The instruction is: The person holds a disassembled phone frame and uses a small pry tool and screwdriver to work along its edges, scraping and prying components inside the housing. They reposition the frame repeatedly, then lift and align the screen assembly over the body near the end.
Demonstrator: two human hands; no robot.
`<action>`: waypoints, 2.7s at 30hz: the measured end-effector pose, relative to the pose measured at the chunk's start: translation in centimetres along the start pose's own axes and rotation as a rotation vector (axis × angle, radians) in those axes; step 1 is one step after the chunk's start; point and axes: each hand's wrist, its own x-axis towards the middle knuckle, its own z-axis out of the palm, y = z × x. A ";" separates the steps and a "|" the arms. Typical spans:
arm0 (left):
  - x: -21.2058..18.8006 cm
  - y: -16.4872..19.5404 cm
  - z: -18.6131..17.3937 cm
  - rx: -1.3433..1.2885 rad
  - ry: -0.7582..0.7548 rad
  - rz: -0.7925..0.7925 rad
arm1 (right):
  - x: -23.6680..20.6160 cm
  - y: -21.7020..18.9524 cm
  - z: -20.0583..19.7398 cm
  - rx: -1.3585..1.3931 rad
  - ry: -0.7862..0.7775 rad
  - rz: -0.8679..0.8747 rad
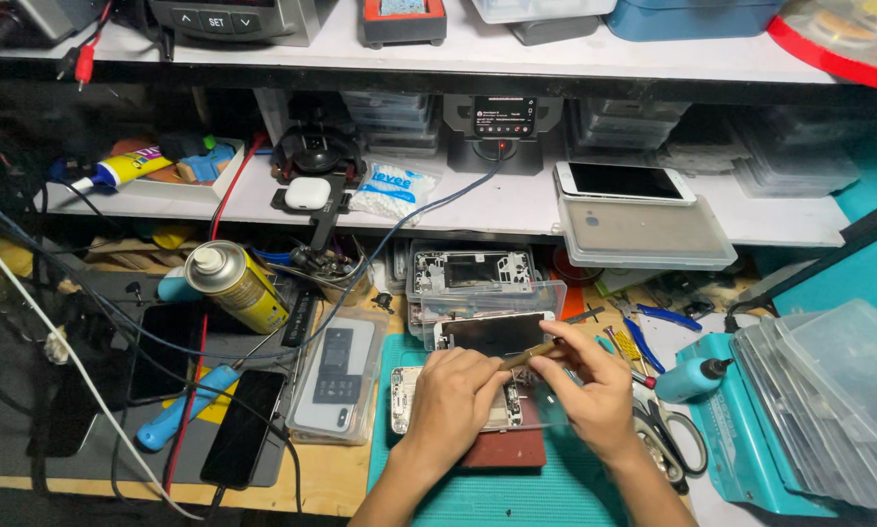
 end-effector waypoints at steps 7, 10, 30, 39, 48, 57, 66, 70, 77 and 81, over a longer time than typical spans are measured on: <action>0.2 0.8 -0.3 0.011 0.024 0.017 | 0.3 0.6 0.7 0.318 -0.013 0.079; 0.2 1.5 -0.1 0.049 0.044 0.003 | 0.2 0.2 1.1 0.307 0.014 0.058; -8.4 -9.8 -2.8 -0.912 0.195 -0.669 | 1.6 5.6 -0.2 0.045 0.092 0.403; -6.2 -7.9 -5.3 -1.032 0.242 -0.665 | 1.9 5.7 -1.2 -0.123 -0.077 0.232; -4.3 -6.6 -4.6 -1.069 0.250 -0.656 | 1.2 5.0 -1.2 0.181 -0.082 0.596; -4.5 -3.3 -0.1 -1.402 0.032 -0.625 | 1.2 3.8 0.4 0.209 0.038 0.491; -4.9 -3.6 0.8 -1.379 0.253 -0.733 | 1.3 3.2 -1.1 0.259 0.068 0.469; -4.1 -3.1 -1.0 -1.435 0.318 -0.715 | 0.9 3.4 -3.0 -0.121 -0.011 0.276; -3.4 -1.9 -1.5 -1.384 0.341 -0.693 | -0.2 2.8 -2.9 0.210 -0.077 0.394; -3.6 -1.9 -1.2 -1.363 0.316 -0.708 | -0.8 2.2 -2.4 0.243 -0.153 0.323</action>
